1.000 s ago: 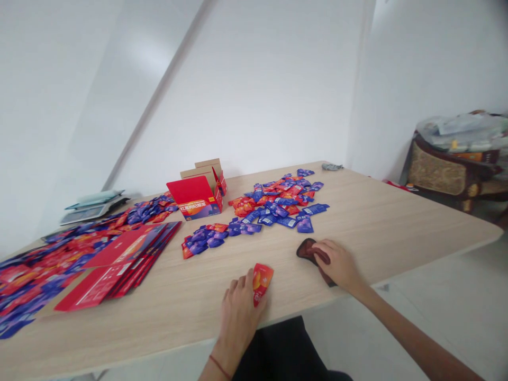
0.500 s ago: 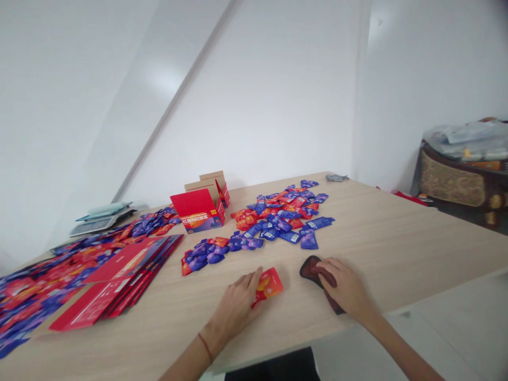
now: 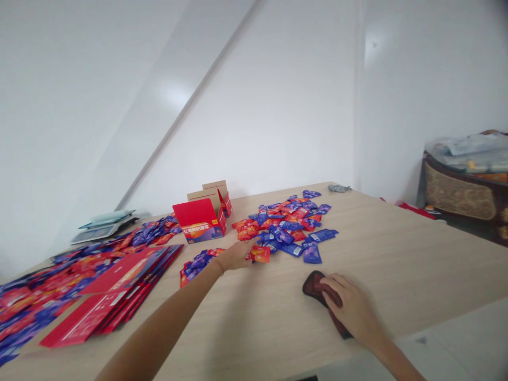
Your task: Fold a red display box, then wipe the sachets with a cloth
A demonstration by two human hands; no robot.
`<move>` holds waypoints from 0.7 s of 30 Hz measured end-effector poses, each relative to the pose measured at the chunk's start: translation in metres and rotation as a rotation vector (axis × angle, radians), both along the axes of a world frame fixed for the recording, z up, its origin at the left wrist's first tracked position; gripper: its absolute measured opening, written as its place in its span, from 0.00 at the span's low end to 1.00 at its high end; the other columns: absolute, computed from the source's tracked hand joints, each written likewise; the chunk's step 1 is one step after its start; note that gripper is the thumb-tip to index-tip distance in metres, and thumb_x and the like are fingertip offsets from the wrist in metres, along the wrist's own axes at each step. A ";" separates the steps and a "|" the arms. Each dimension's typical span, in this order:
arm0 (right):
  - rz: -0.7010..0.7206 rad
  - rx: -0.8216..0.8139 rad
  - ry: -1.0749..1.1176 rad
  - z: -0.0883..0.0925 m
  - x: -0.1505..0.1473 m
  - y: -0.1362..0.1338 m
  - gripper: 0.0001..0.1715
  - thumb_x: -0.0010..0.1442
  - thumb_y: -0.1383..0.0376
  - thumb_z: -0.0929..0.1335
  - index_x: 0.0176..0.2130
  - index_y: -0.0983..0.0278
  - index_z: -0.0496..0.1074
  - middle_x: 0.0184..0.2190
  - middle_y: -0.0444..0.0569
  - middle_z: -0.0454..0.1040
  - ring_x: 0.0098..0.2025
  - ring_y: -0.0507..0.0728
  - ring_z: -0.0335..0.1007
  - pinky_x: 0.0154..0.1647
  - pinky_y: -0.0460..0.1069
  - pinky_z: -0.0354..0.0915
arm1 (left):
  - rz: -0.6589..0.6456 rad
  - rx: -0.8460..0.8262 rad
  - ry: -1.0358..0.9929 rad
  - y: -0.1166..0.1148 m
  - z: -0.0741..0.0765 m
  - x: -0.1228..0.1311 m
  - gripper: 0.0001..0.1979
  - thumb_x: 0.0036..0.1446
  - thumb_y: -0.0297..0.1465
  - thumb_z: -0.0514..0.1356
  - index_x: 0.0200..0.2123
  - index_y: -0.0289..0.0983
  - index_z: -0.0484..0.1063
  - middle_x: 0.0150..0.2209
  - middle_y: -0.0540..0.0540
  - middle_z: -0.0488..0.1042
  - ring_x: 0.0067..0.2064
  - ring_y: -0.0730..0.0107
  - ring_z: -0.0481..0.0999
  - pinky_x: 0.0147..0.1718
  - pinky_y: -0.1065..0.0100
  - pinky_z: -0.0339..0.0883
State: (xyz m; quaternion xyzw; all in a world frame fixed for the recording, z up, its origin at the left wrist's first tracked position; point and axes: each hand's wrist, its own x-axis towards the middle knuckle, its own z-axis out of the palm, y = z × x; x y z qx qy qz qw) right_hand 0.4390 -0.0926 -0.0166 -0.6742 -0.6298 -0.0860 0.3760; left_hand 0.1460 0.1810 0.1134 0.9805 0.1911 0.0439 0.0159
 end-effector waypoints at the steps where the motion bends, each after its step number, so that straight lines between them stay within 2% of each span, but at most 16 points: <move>1: 0.000 0.000 0.002 0.000 0.000 0.000 0.13 0.65 0.65 0.67 0.46 0.56 0.79 0.47 0.50 0.80 0.48 0.62 0.76 0.52 0.56 0.70 | 0.005 -0.022 0.006 0.009 -0.004 0.002 0.46 0.52 0.29 0.64 0.73 0.38 0.50 0.62 0.36 0.73 0.58 0.45 0.76 0.58 0.52 0.68; 6: -0.012 -0.002 0.001 0.002 -0.002 -0.002 0.13 0.64 0.65 0.66 0.46 0.57 0.79 0.48 0.50 0.80 0.49 0.62 0.76 0.52 0.55 0.70 | 0.005 -0.129 0.043 0.039 -0.028 0.011 0.48 0.45 0.28 0.68 0.70 0.38 0.56 0.60 0.37 0.74 0.58 0.44 0.76 0.58 0.53 0.69; 10: -0.021 -0.016 0.015 0.004 -0.003 -0.002 0.13 0.64 0.65 0.67 0.46 0.57 0.79 0.48 0.50 0.80 0.49 0.62 0.76 0.52 0.56 0.70 | -0.019 -0.191 0.047 0.047 -0.036 0.011 0.46 0.47 0.29 0.68 0.69 0.41 0.59 0.65 0.40 0.71 0.62 0.45 0.73 0.62 0.52 0.66; 16: -0.030 0.007 0.013 0.005 -0.003 -0.002 0.13 0.64 0.64 0.67 0.46 0.57 0.79 0.47 0.50 0.80 0.48 0.62 0.76 0.52 0.57 0.70 | -0.037 -0.213 -0.016 0.043 -0.023 0.018 0.41 0.51 0.28 0.66 0.69 0.41 0.63 0.66 0.43 0.69 0.65 0.51 0.71 0.64 0.57 0.64; 19: -0.033 0.013 0.016 0.003 -0.002 -0.001 0.13 0.64 0.64 0.67 0.46 0.56 0.79 0.47 0.50 0.80 0.49 0.62 0.76 0.53 0.57 0.70 | 0.023 -0.157 -0.122 0.041 -0.012 0.027 0.34 0.58 0.26 0.58 0.68 0.43 0.65 0.66 0.46 0.69 0.65 0.57 0.70 0.65 0.59 0.62; 21: -0.026 0.011 0.024 0.003 -0.002 -0.002 0.14 0.64 0.64 0.67 0.47 0.56 0.79 0.48 0.50 0.80 0.49 0.62 0.76 0.53 0.57 0.70 | 0.098 -0.095 -0.205 0.042 -0.006 0.030 0.30 0.61 0.25 0.55 0.67 0.43 0.67 0.66 0.45 0.70 0.65 0.56 0.69 0.66 0.56 0.61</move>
